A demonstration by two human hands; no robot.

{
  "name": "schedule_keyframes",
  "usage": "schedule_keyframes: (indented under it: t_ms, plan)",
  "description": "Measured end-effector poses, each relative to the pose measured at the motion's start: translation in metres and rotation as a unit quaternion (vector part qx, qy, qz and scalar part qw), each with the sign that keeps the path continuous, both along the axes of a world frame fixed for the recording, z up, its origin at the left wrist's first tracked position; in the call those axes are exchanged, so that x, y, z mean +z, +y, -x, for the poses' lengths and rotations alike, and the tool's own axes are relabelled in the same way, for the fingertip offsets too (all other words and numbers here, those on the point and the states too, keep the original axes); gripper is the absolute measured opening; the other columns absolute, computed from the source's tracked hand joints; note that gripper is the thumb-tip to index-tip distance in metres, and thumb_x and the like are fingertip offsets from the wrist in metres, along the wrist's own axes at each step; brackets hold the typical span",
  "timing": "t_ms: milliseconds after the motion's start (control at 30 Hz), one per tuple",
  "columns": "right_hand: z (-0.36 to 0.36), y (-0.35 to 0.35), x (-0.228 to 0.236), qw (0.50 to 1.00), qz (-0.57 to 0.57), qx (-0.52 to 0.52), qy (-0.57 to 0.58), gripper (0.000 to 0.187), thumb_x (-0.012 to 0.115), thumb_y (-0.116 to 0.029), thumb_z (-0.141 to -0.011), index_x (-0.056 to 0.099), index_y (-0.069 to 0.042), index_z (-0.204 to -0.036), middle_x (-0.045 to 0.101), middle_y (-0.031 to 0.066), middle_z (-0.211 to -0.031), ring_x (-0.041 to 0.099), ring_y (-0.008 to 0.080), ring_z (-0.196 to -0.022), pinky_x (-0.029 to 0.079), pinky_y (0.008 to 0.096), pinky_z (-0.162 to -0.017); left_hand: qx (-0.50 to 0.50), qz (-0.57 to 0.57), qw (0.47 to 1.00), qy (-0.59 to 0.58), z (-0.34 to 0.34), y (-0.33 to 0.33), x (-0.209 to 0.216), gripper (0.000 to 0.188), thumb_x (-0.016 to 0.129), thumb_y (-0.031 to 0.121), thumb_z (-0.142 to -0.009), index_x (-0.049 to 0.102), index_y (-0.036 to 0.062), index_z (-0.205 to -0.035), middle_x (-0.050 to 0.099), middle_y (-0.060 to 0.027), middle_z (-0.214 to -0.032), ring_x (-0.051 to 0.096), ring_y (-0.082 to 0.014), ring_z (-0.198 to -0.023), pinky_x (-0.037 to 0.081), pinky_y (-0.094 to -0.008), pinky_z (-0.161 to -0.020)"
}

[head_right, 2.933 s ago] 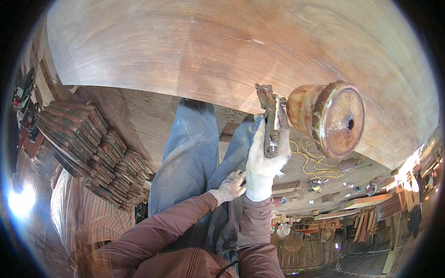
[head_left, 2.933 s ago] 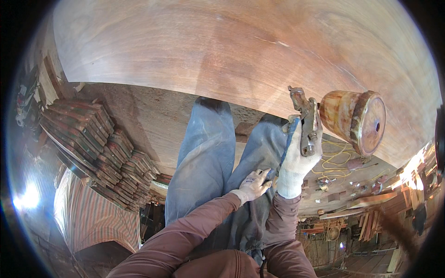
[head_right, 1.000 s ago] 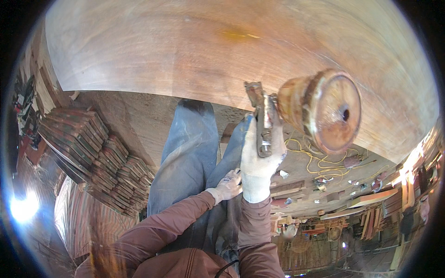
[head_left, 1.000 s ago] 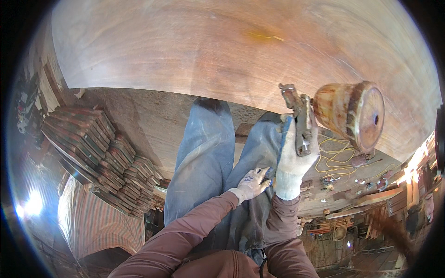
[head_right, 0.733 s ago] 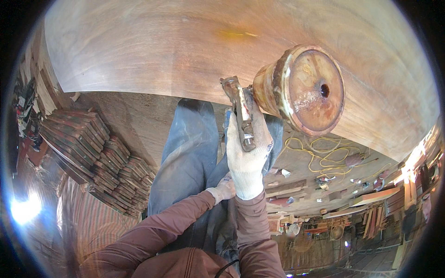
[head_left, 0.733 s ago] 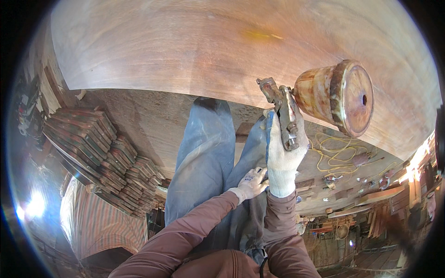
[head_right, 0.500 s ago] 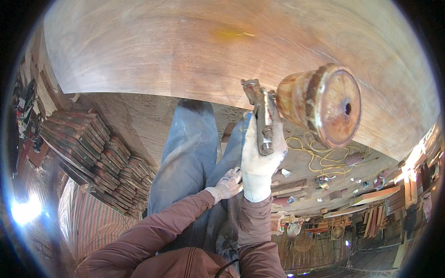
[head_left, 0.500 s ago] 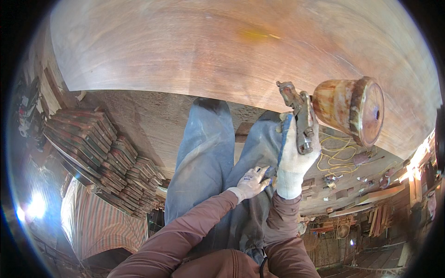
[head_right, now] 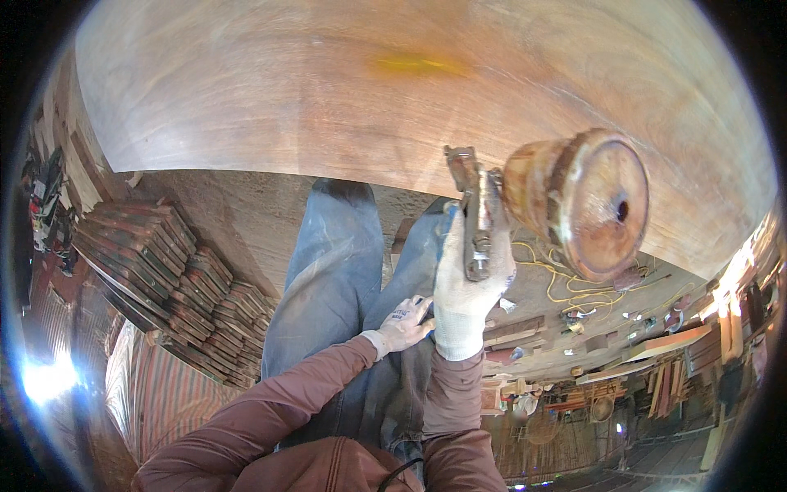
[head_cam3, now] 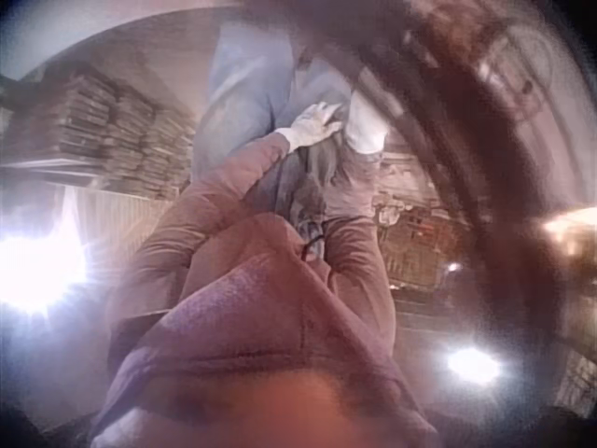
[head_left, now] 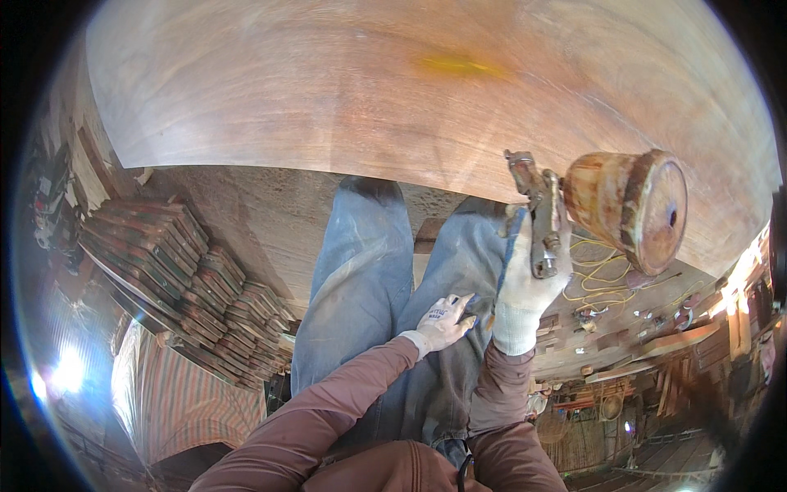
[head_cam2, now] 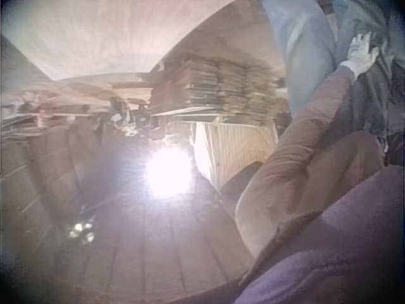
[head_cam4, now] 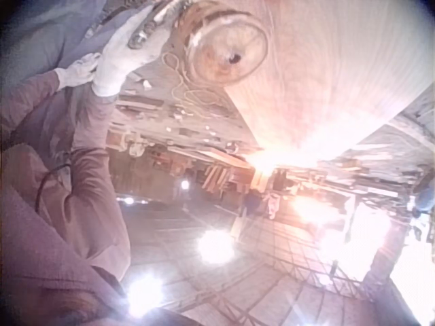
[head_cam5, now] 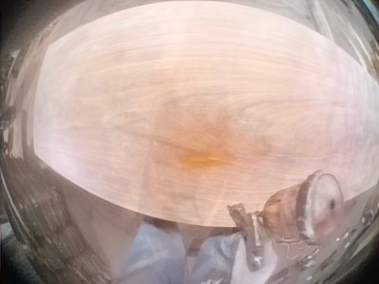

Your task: The person uses a spray gun to apply a yellow finish to a large wooden board, then refills the spray gun from a bottle. The person moves around the workshop while spraying and refilling.

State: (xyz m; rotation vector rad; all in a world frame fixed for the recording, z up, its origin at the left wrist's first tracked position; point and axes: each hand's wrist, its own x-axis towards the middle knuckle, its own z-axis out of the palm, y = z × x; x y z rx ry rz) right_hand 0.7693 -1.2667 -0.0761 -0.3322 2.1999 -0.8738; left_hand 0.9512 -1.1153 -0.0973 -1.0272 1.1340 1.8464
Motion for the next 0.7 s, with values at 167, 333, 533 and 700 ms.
schedule_keyframes:
  t_ms: [167, 333, 533, 700]
  plan:
    - [-0.014, 0.002, -0.006, 0.997, 0.027, 0.071, 0.0, 0.038, 0.067, 0.001, -0.101, 0.059, 0.004, -0.138, 0.075, 0.0082, -0.111, 0.07, 0.0112, -0.094, 0.057, 0.0266, -0.083, -0.011, 0.014, 1.0, 0.011, -0.005, 0.008, -0.003, 0.066, 0.056, 0.043, -0.104, 0.037, 0.0139, -0.161, 0.051, -0.0259, -0.147, 0.049, -0.0457, -0.136, 0.04, -0.0504, -0.115]
    - [-0.009, 0.007, -0.009, 1.0, 0.004, 0.023, 0.011, 0.037, 0.067, -0.002, -0.102, 0.06, 0.003, -0.138, 0.076, 0.0101, -0.106, 0.069, 0.0104, -0.083, 0.056, 0.0255, -0.075, -0.014, 0.016, 1.0, 0.011, -0.003, 0.006, -0.002, 0.067, 0.057, 0.042, -0.104, 0.037, 0.0137, -0.161, 0.051, -0.0264, -0.146, 0.049, -0.0462, -0.135, 0.04, -0.0506, -0.114]
    - [0.005, 0.004, 0.009, 0.994, -0.037, -0.092, -0.044, 0.045, 0.066, 0.0, -0.101, 0.055, 0.004, -0.144, 0.073, 0.014, -0.12, 0.071, 0.0157, -0.098, 0.057, 0.0296, -0.088, 0.03, 0.017, 0.999, 0.0, -0.002, 0.003, 0.0, 0.063, 0.058, 0.04, -0.102, 0.042, 0.0099, -0.155, 0.051, -0.0258, -0.142, 0.05, -0.047, -0.131, 0.042, -0.0527, -0.111]
    - [-0.004, -0.002, 0.008, 0.997, -0.003, -0.066, -0.043, 0.04, 0.067, 0.0, -0.1, 0.059, 0.005, -0.139, 0.073, 0.0185, -0.119, 0.072, 0.021, -0.1, 0.057, 0.0314, -0.088, 0.021, 0.0, 1.0, 0.0, 0.0, -0.005, 0.002, 0.063, 0.058, 0.039, -0.102, 0.041, 0.0104, -0.156, 0.05, -0.0267, -0.144, 0.049, -0.0485, -0.131, 0.039, -0.0525, -0.114]
